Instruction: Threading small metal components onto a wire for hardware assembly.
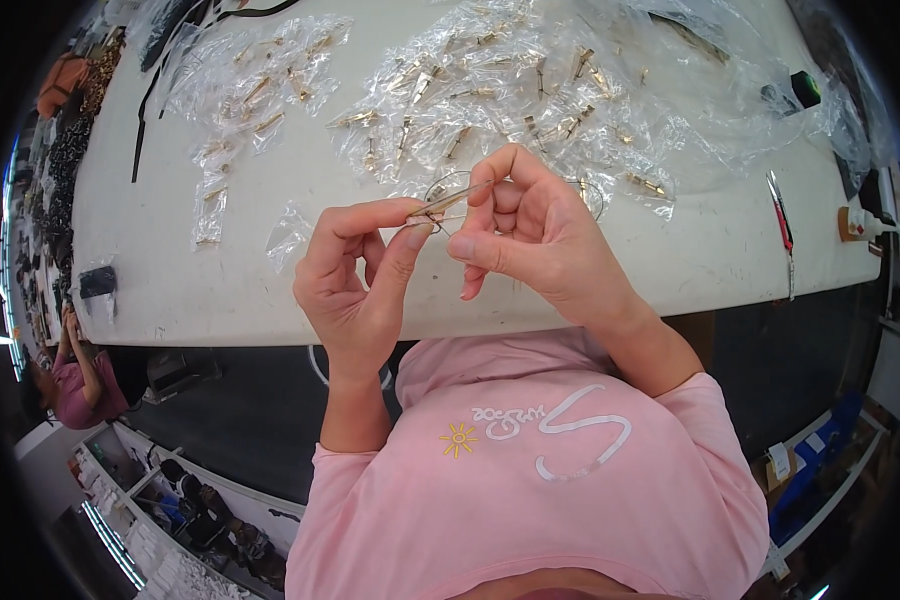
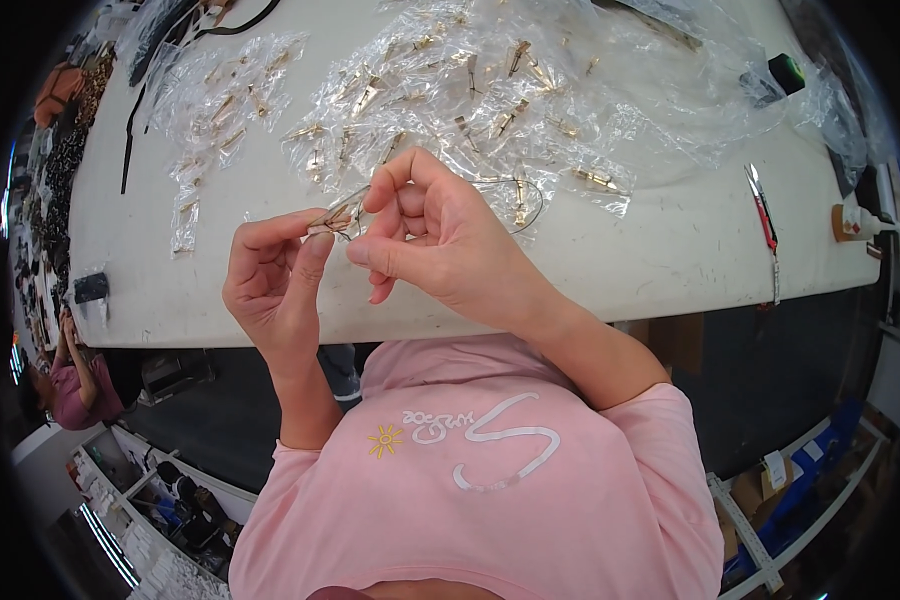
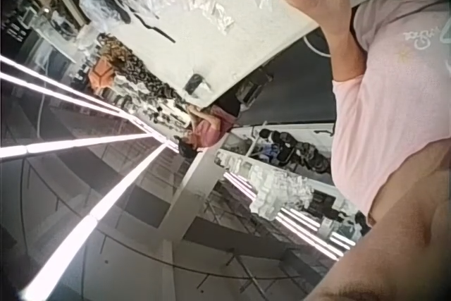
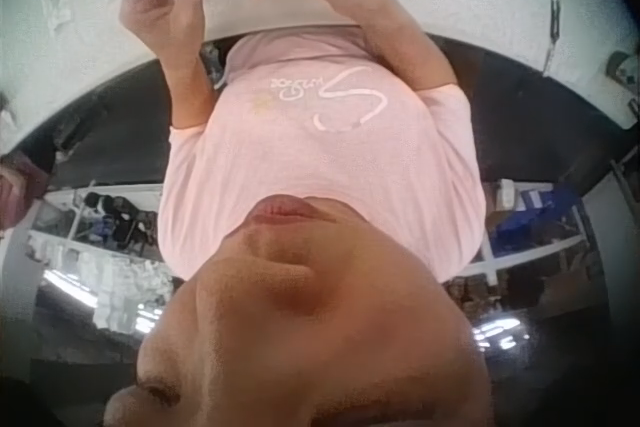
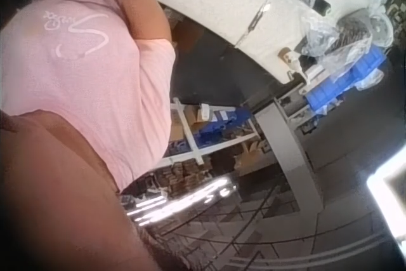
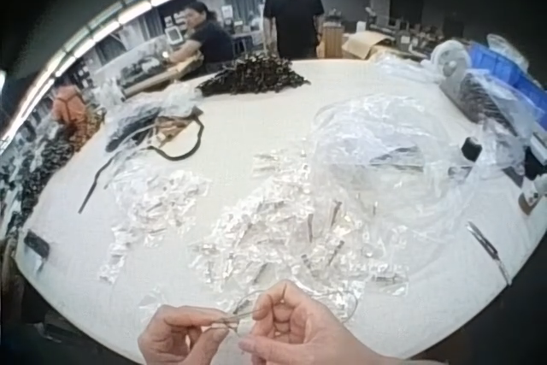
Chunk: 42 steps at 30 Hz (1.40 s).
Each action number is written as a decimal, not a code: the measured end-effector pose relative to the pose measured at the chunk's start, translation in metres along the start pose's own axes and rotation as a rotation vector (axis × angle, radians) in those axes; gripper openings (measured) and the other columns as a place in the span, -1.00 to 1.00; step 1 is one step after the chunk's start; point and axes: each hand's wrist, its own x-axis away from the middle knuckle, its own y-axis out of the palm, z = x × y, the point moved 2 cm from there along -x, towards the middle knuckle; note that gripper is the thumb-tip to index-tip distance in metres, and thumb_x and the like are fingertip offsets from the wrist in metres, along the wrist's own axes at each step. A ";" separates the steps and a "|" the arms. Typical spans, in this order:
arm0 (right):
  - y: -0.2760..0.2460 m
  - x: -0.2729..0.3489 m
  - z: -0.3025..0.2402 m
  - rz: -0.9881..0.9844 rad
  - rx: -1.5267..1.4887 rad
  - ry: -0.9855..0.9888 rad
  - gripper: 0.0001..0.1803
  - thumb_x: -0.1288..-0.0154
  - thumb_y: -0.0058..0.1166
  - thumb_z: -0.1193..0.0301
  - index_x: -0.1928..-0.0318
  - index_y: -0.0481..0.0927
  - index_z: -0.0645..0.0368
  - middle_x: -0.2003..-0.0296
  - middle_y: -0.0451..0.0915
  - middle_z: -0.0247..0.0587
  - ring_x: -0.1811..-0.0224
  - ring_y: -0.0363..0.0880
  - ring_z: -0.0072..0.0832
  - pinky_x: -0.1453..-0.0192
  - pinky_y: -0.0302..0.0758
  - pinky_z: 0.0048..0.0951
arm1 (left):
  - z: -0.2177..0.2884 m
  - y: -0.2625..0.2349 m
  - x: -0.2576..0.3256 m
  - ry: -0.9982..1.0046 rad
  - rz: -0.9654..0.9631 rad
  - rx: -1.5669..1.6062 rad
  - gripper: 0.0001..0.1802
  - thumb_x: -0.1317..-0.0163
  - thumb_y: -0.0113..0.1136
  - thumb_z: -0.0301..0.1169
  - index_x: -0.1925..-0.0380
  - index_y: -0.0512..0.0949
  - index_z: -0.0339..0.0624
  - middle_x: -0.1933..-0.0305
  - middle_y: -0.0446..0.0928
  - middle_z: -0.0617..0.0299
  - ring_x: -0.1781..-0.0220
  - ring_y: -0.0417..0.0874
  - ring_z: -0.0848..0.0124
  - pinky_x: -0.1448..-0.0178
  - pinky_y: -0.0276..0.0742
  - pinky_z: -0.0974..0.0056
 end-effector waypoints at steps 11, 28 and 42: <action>-0.003 0.004 0.003 0.050 0.070 -0.132 -0.60 -0.23 0.21 0.64 0.01 0.30 0.19 0.25 0.55 -0.23 0.20 0.62 -0.56 0.11 0.66 -0.46 | 0.002 -0.002 0.002 -0.053 -0.067 -0.139 -0.82 -0.18 0.31 -0.64 0.21 0.57 -0.32 0.20 0.64 0.21 0.45 0.35 0.71 0.38 0.23 0.58; -0.034 -0.001 -0.065 0.027 1.030 -0.665 -0.80 -0.14 0.23 0.54 0.18 0.64 0.10 0.16 0.62 -0.26 0.18 0.61 -0.30 0.14 0.54 -0.34 | -0.005 0.036 -0.047 -0.636 -0.485 0.754 -0.87 -0.31 0.19 -0.50 0.18 0.46 -0.21 0.33 0.65 0.12 0.67 0.15 0.79 0.55 0.01 0.59; -0.062 -0.036 -0.066 -0.021 0.743 -0.357 -0.94 -0.22 0.10 0.58 0.29 0.51 0.23 0.38 0.59 -0.25 0.30 0.59 -0.45 0.19 0.48 -0.42 | -0.038 0.055 -0.082 -0.846 -0.538 0.835 -0.84 -0.35 0.16 -0.44 0.14 0.43 -0.19 0.26 0.59 0.14 0.75 0.06 0.78 0.61 0.02 0.61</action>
